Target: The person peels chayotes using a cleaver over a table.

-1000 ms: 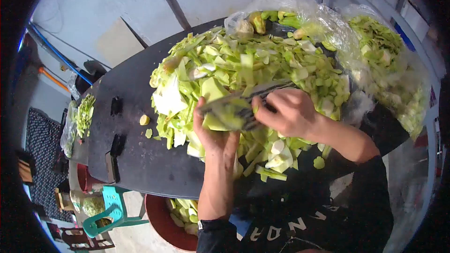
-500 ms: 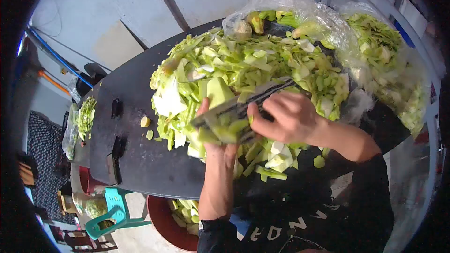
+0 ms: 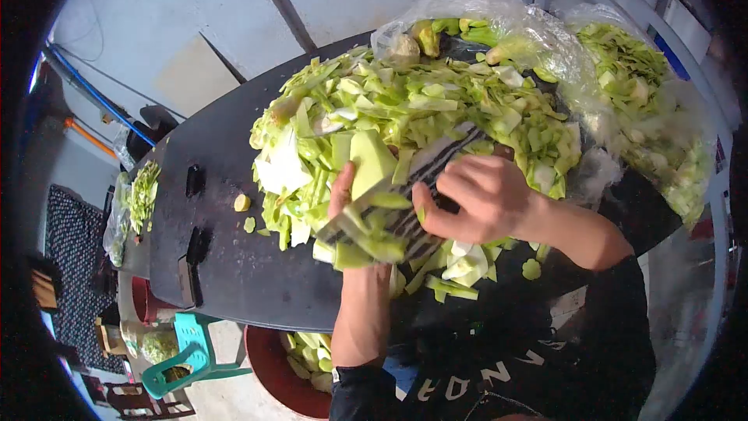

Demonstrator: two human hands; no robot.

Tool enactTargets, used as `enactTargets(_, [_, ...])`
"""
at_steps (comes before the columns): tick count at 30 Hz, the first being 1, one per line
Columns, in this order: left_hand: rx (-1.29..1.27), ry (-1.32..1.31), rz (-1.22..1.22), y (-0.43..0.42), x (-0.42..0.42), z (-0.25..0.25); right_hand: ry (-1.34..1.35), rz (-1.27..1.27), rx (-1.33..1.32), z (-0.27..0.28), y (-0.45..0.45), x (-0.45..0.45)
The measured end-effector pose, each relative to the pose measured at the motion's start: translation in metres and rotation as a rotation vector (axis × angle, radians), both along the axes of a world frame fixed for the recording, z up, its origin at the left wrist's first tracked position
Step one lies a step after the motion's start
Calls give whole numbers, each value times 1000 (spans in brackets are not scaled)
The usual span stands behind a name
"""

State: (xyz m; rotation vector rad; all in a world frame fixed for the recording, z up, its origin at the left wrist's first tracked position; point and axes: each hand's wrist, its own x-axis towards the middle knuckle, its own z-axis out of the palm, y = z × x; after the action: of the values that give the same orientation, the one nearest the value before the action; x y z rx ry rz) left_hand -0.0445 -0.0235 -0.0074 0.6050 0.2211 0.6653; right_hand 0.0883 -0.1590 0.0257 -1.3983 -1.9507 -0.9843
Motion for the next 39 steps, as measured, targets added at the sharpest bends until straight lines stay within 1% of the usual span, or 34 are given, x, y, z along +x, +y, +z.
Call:
enactTargets(2, [-115, -26, 64, -3, 2, 1, 50, -223, -109, -9, 9, 17])
enactTargets(3, [-100, 25, 14, -7, 0, 11, 125, -343, -192, -15, 12, 31])
enactTargets(4, [-93, 18, 9, -7, 0, 13, 119, -348, -184, -18, 10, 37])
enactTargets(6, [-109, -80, -47, -8, 2, 14, 129, -445, -170, -18, 10, 45])
enactTargets(8, [-168, -74, -21, -8, 4, 12, 130, -440, -189, -16, 4, 37])
enactTargets(10, [-223, 12, 107, -5, 6, 12, 142, -304, -146, -10, 4, 27])
enactTargets(11, [-221, 18, 111, -4, 3, 10, 96, -245, -65, -9, 6, 21])
enactTargets(12, [-177, 14, 64, -3, 0, 6, 99, -243, -63, -7, 5, 13])
enactTargets(14, [-91, 1, -35, -3, -3, 2, -95, -86, 65, -3, 1, -1])
enactTargets(15, [-134, 5, 63, -10, -1, 7, -139, -58, 69, -6, 0, -6])
enactTargets(16, [-135, 4, 63, -9, 1, 5, -122, -9, 89, -5, 1, -11])
enactTargets(18, [3, -3, 77, -3, 4, -8, -107, 10, 97, -7, 2, -17])
enactTargets(19, [9, -285, -60, 4, 2, -26, -107, 11, 96, -9, 2, -18])
enactTargets(20, [8, -286, -60, -1, 0, -23, -109, 1, 94, -10, 3, -18])
enactTargets(21, [25, -381, -62, -7, 0, -20, -112, -10, 94, -11, 3, -17])
enactTargets(22, [-42, -227, 59, -10, 1, -14, -167, -62, 86, -11, 3, -11])
enactTargets(24, [-187, 111, 273, -17, 4, 4, -76, -104, 61, -20, 13, 7])
enactTargets(25, [-186, 70, 221, -12, 5, 8, 43, -117, -13, -22, 14, 17])
enactTargets(26, [-183, 27, 170, -7, 6, 11, 40, -116, -9, -24, 13, 21])
enactTargets(28, [-202, 34, 170, -10, 5, 16, 113, -171, -60, -26, 13, 27])
enactTargets(31, [-164, -31, -17, -9, -1, 4, 19, -68, -2, -8, 4, 10])
enactTargets(32, [-139, -2, -35, -10, -1, 5, 11, -19, 27, -4, 2, 4])
enactTargets(34, [-203, -66, -62, -11, 1, 3, 7, -16, 20, -4, 2, 3])
enactTargets(36, [-114, 16, 96, -17, 5, 13, 164, -203, -117, -13, 10, 20])
enactTargets(37, [-73, -39, -10, -9, 3, 4, 211, -286, -168, -27, 15, 36])
enactTargets(39, [-57, -19, 5, -10, 3, 7, 211, -291, -151, -18, 9, 34])
